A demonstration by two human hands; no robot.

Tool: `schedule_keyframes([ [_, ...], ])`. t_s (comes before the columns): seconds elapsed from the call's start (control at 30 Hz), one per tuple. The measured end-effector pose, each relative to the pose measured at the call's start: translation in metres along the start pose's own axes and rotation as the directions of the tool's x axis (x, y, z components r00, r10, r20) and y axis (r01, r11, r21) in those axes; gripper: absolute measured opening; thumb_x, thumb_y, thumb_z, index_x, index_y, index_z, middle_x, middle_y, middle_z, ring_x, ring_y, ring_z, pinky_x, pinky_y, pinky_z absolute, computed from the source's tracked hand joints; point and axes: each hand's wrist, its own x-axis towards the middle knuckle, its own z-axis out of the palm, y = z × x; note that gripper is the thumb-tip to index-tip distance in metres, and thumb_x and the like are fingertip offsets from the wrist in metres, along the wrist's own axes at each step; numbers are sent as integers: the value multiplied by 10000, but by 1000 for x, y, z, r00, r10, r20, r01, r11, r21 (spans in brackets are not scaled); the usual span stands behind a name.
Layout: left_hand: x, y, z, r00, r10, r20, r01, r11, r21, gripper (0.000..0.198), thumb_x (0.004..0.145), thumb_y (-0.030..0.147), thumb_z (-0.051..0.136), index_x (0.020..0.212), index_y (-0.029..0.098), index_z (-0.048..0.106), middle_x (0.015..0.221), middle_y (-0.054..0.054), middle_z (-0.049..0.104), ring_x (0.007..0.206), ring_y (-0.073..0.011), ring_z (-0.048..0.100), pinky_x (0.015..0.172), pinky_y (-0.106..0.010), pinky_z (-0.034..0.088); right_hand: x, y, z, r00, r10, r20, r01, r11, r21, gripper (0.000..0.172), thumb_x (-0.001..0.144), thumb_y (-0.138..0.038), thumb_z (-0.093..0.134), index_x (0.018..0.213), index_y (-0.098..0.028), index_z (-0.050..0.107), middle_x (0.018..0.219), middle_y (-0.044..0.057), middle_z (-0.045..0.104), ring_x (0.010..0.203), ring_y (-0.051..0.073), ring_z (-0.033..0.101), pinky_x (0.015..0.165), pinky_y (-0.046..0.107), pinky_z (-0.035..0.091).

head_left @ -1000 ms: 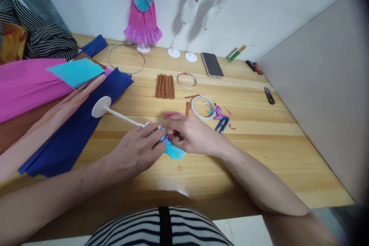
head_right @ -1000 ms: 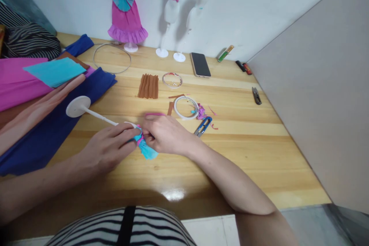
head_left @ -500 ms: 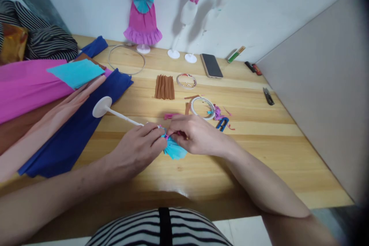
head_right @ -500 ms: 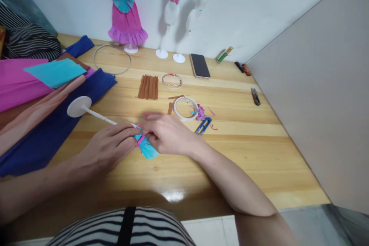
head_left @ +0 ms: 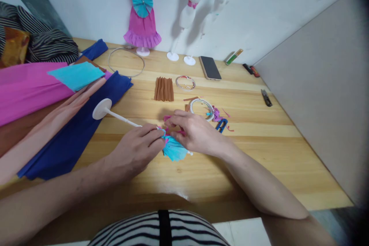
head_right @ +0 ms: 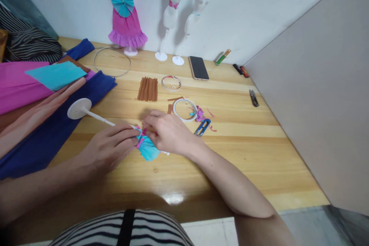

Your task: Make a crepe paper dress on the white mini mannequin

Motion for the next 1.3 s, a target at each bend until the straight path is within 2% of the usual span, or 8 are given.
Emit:
schedule_keyframes([
  [0.23,2,0,-2,998,-36,-42,34,998,-59,205,882,38,397,816,143,559,871,-84,680,892,-178,604,848,-315,540,2,0,7,998,45,44,-44,999,-11,115,852,-136,531,900,-156,633,946,69,640,797,166,587,667,248,384],
  [0.47,1,4,-2,963,-268,-31,256,944,-209,159,897,83,408,835,169,526,822,-48,668,802,-161,622,698,-263,534,3,0,7,998,53,33,-54,998,26,100,845,-121,535,838,-147,630,874,57,628,737,145,559,635,236,358],
  [0.63,1,5,-6,858,-511,44,491,794,-360,136,922,192,419,827,178,516,832,-44,663,764,-165,629,648,-288,513,0,-2,4,991,-19,-132,36,991,130,31,825,-123,584,822,-148,602,785,38,580,704,146,534,612,237,358],
  [0.8,5,5,-10,802,-597,-22,509,703,-497,99,876,195,547,781,180,572,961,-48,648,938,-177,615,756,-303,504,-4,-16,11,962,-134,-239,193,950,244,224,817,-309,678,921,-177,529,841,40,602,729,151,545,641,249,409],
  [1.03,10,9,-12,727,-676,120,529,439,-726,176,841,221,600,684,162,653,674,-16,624,626,-133,579,540,-250,476,-6,-21,18,933,-86,-349,185,948,259,173,878,-275,599,744,-176,553,646,-3,586,573,109,520,536,221,376],
  [1.13,12,6,-14,740,-650,173,517,384,-765,258,878,252,547,665,152,652,670,-33,655,667,-154,617,571,-264,497,-5,-15,8,931,-7,-364,115,955,274,183,881,-247,582,718,-168,608,630,1,613,549,104,526,532,219,372],
  [1.23,13,2,-17,755,-646,108,507,473,-720,223,879,229,547,720,148,679,716,-42,674,700,-150,627,601,-260,495,-3,-3,-7,927,142,-348,-76,977,198,198,865,-245,592,687,-163,622,576,-5,590,517,109,500,523,229,340],
  [1.3,14,0,-21,771,-635,55,504,555,-662,193,882,204,542,782,144,696,767,-48,680,708,-136,624,610,-247,484,-2,7,-16,946,209,-247,-208,978,29,217,861,-242,587,664,-161,624,574,13,584,537,128,507,527,244,307],
])
